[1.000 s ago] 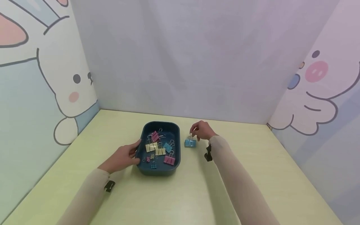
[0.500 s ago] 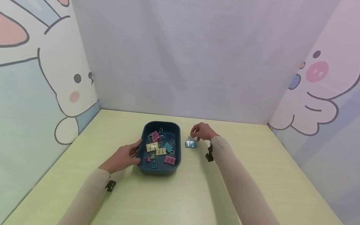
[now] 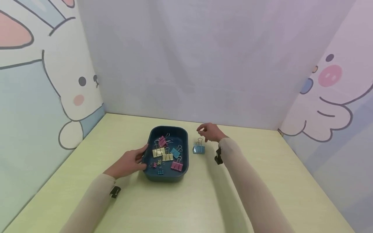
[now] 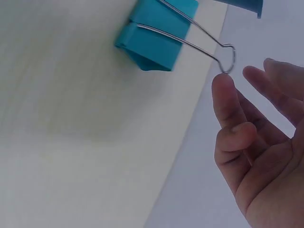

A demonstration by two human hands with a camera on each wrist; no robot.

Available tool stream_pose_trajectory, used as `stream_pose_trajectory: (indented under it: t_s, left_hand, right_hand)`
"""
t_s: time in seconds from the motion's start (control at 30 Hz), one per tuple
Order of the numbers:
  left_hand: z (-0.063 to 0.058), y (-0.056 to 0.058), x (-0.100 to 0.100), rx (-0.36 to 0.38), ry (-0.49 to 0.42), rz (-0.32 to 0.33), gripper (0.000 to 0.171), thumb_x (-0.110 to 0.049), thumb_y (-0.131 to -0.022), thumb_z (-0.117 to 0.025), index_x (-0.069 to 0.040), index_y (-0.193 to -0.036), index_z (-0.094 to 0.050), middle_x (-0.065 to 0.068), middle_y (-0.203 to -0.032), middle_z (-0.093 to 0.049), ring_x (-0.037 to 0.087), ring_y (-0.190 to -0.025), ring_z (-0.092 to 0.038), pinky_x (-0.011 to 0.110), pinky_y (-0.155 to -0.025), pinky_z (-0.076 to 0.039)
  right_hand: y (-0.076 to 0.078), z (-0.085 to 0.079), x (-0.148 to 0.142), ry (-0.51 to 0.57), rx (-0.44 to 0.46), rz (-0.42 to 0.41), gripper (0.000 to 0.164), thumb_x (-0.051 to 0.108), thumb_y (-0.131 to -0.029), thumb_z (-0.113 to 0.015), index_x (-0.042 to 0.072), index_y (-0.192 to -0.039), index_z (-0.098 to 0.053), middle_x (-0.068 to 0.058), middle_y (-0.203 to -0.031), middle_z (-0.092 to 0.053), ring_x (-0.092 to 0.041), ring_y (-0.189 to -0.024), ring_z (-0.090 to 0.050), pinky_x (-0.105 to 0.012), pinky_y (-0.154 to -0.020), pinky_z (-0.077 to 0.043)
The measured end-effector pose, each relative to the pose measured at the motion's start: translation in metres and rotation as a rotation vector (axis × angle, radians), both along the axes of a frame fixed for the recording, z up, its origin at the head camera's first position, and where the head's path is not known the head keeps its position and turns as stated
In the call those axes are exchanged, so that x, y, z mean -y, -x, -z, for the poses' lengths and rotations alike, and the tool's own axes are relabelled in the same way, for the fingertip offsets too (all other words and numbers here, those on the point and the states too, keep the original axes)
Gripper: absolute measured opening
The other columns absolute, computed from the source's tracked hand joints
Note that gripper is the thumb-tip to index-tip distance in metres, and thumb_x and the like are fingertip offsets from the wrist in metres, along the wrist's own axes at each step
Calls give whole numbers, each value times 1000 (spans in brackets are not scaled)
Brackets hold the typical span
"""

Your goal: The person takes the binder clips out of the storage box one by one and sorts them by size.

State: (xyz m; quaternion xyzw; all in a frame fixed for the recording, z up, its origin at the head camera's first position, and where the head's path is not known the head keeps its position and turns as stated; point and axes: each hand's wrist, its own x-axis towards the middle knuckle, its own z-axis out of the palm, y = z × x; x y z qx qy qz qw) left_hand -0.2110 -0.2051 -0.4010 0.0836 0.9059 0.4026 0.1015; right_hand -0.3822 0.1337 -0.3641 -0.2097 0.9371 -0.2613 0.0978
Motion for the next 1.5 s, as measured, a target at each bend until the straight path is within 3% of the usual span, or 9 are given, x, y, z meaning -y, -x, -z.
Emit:
stream_pose_trajectory:
  t_s: [0.17, 0.33, 0.47, 0.63, 0.8, 0.9, 1.07, 1.3, 1.5]
  left_hand:
    - [-2, 0, -1, 4, 1, 6, 84, -16, -91, -69, -1, -159, -21, 26, -160, -33, 39, -142, -46, 48, -111, -47]
    - [-3, 1, -1, 1, 12, 8, 83, -16, -92, -68, -1, -159, -21, 26, -160, -35, 39, -142, -47, 48, -111, -47]
    - [-3, 1, -2, 8, 16, -1, 83, -16, -92, -68, -2, -159, -21, 26, -159, -35, 40, -142, -47, 48, -111, -47]
    - [1, 0, -1, 19, -3, -11, 84, -15, -91, -69, -3, -159, -21, 26, -160, -35, 40, -143, -46, 48, -112, -46]
    - [5, -3, -2, 23, -23, -9, 84, -15, -91, -69, -4, -159, -22, 25, -159, -36, 40, -142, -47, 48, -111, -47]
    - [4, -4, -2, 12, -24, -9, 83, -15, -91, -68, -4, -159, -21, 25, -159, -36, 39, -142, -47, 48, -112, -46]
    - [-2, -2, -3, -4, -20, -22, 83, -15, -91, -68, -4, -159, -21, 24, -159, -37, 38, -142, -48, 49, -112, -46]
    - [1, -1, -3, -1, -19, -24, 85, -15, -90, -70, -4, -159, -23, 23, -160, -37, 37, -142, -48, 48, -113, -46]
    - [4, -1, -1, -33, -29, 2, 85, -15, -88, -69, 0, -158, -22, 22, -159, -37, 35, -143, -47, 47, -113, -47]
  right_hand:
    - [-6, -31, 24, 25, -78, -67, 27, 20, -103, -56, 6, -122, -68, -17, -108, -73, -20, -63, -69, -34, -76, -58]
    - [-11, -56, 57, 34, -89, -155, 27, 22, -103, -56, 9, -123, -68, -14, -114, -73, -15, -61, -65, -32, -73, -58]
    - [-14, -63, 81, 60, -87, -186, 26, 24, -103, -57, 10, -122, -68, -14, -115, -73, -27, -66, -69, -30, -74, -58]
    - [-17, -52, 105, 110, -26, -142, 25, 23, -102, -59, 9, -121, -70, -14, -116, -73, -41, -77, -69, -31, -74, -58]
    - [-21, -30, 121, 140, 71, -36, 27, 24, -101, -61, 8, -121, -70, -18, -113, -74, -25, -56, -63, -31, -80, -57]
    - [-23, -19, 130, 126, 83, 25, 26, 23, -99, -64, 5, -116, -73, -20, -97, -76, -29, -57, -67, -34, -86, -59]
    - [-20, -8, 139, 46, -21, 72, 23, 18, -97, -66, 0, -94, -80, -12, -64, -71, -34, -69, -75, -35, -88, -62]
    - [-19, 7, 145, 54, -36, 100, 21, 6, -95, -60, 4, -103, -80, -12, -97, -78, -14, -46, -64, -26, -53, -54]
    - [-20, 12, 149, 73, -26, 159, 22, 5, -94, -59, 5, -93, -80, -7, -75, -74, -13, -47, -63, -25, -46, -47]
